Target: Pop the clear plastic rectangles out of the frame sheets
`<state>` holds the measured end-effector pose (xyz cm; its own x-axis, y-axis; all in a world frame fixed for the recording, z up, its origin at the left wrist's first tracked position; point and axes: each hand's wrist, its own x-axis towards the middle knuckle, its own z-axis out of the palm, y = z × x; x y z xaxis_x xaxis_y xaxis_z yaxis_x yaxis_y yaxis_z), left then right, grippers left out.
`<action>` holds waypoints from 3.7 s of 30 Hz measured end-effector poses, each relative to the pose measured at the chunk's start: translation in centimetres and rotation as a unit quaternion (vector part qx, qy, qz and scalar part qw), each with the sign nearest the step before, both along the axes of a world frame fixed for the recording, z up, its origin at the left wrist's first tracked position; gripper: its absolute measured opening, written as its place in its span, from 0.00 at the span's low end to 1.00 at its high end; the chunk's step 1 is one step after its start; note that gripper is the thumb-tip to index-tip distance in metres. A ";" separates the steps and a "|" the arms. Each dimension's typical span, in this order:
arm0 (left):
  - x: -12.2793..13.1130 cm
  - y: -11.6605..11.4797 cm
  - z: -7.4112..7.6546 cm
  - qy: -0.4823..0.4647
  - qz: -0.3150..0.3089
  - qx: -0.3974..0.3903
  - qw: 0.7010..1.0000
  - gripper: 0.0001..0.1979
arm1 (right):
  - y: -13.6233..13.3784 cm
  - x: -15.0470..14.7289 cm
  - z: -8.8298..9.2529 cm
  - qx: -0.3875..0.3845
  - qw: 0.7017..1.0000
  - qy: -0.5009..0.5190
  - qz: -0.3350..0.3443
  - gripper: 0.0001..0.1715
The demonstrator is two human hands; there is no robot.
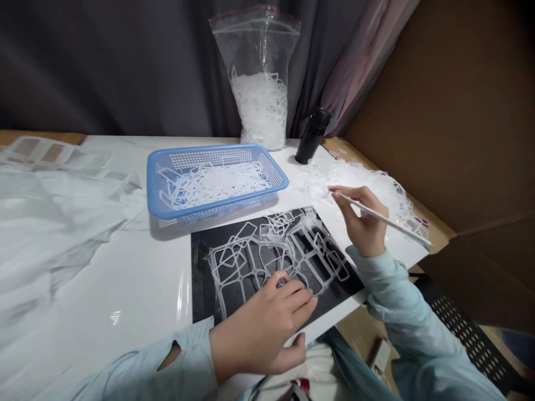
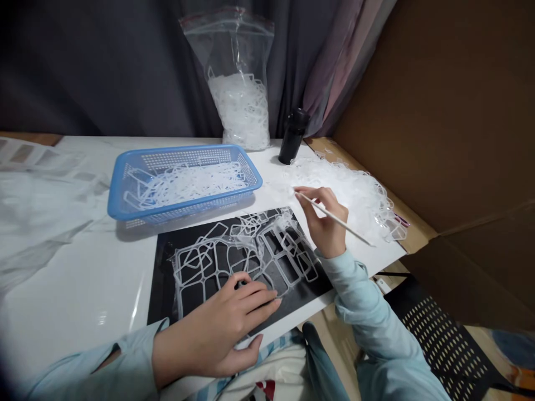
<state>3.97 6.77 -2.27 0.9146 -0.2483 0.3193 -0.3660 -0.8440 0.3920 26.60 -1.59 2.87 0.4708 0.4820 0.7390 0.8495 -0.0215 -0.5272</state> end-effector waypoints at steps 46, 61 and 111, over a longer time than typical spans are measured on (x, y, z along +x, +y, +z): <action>0.4 0.8 -0.3 0.006 0.125 0.034 0.992 0.28 | -4.0 -3.1 -4.6 -0.298 0.918 -0.161 0.204 0.09; 0.3 0.8 -0.3 -0.005 0.128 0.055 0.990 0.29 | -4.0 -3.6 -3.3 -0.263 0.925 0.190 0.197 0.09; 0.2 0.8 -0.3 0.006 0.129 0.044 0.991 0.29 | -4.0 -1.8 -3.4 -0.320 0.897 -0.072 0.296 0.11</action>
